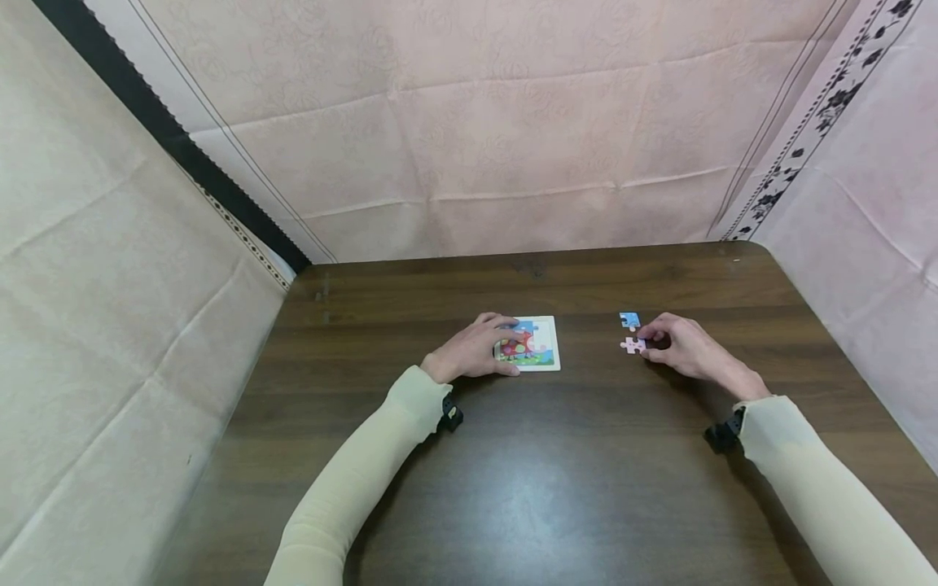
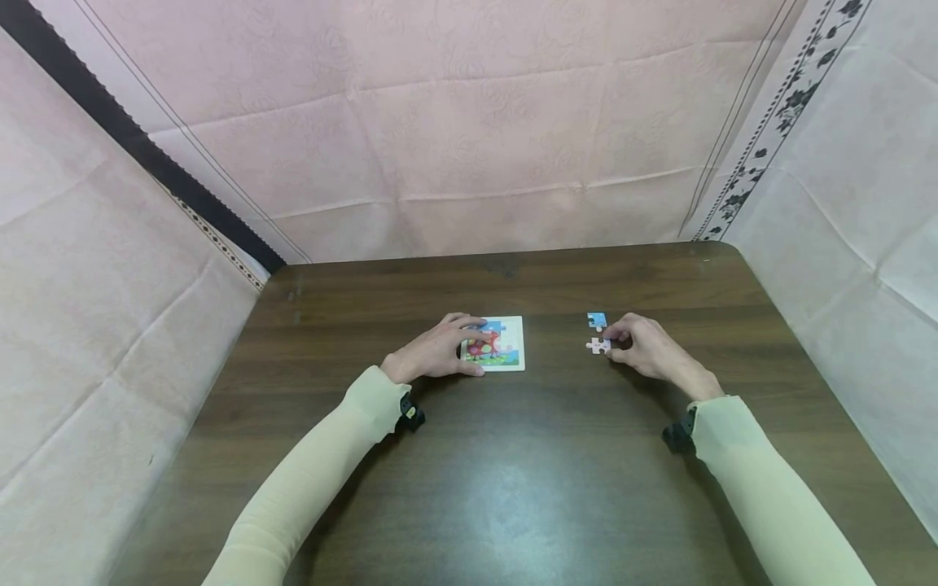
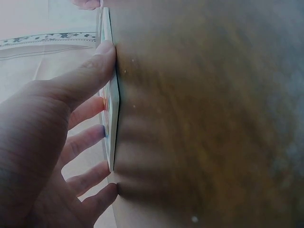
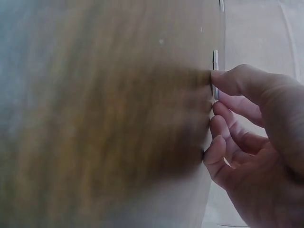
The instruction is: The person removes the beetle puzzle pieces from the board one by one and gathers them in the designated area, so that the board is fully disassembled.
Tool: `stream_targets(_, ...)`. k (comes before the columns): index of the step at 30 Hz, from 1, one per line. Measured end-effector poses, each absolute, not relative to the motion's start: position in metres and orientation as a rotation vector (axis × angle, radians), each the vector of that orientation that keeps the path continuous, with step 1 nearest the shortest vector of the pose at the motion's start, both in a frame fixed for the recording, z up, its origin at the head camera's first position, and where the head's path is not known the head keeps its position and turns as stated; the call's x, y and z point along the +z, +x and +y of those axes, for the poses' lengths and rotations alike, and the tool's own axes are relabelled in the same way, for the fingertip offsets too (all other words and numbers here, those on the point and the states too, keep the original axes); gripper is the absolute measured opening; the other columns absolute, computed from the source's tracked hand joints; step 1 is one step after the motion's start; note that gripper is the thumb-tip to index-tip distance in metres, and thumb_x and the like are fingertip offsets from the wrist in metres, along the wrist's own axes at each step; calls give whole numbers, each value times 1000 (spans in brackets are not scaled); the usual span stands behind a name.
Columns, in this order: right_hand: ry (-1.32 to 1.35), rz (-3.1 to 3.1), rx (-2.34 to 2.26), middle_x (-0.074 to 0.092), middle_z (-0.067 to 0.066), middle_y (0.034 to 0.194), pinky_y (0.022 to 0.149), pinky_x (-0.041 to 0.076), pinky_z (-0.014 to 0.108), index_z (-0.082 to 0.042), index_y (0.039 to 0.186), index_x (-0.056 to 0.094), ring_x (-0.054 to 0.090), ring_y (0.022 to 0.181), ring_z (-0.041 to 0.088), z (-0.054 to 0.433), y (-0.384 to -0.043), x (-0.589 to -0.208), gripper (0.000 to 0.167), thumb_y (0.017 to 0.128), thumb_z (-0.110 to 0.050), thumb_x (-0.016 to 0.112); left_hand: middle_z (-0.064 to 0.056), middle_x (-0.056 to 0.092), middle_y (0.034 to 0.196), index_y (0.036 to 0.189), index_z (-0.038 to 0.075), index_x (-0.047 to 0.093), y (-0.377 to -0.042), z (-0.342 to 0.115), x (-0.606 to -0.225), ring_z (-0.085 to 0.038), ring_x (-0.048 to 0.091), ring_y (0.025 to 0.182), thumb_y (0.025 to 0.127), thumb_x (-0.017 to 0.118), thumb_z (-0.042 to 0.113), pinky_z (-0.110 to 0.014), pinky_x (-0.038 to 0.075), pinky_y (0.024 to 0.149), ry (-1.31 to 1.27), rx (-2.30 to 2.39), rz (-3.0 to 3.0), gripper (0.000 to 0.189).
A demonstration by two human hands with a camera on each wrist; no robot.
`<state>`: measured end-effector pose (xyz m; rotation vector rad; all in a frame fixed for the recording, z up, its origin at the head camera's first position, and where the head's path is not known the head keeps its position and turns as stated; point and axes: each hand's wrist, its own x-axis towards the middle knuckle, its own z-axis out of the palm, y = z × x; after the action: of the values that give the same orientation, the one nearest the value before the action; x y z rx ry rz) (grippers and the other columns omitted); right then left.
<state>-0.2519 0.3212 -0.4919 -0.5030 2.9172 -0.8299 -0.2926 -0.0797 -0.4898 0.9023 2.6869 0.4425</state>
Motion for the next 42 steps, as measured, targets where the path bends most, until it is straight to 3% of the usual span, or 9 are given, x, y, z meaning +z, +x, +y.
stream_targets(19, -407, 2870, -837, 70, 21, 118, 90, 52, 44, 0, 121, 78, 64, 105, 32, 322, -253, -490, 27, 96, -9, 82, 1, 40, 177, 155, 27, 63, -293, -79, -489, -30, 29, 165, 95, 83, 51, -54, 39, 131, 911, 426, 2682, 68)
stream_targets(34, -415, 2934, -826, 75, 16, 109, 84, 51, 39, 1, 125, 76, 66, 99, 27, 312, -249, -485, 33, 98, -17, 81, 1, 40, 177, 157, 28, 61, -293, -80, -490, -29, 29, 165, 95, 82, 53, -55, 38, 132, 898, 419, 2684, 70)
stream_targets(42, -490, 2965, -937, 77, 10, 102, 77, 51, 26, -2, 117, 79, 66, 90, 19, 288, -243, -480, 24, 97, -15, 84, 1, 40, 177, 157, 28, 61, -294, -80, -490, -29, 29, 165, 95, 82, 52, -55, 39, 131, 908, 423, 2682, 70)
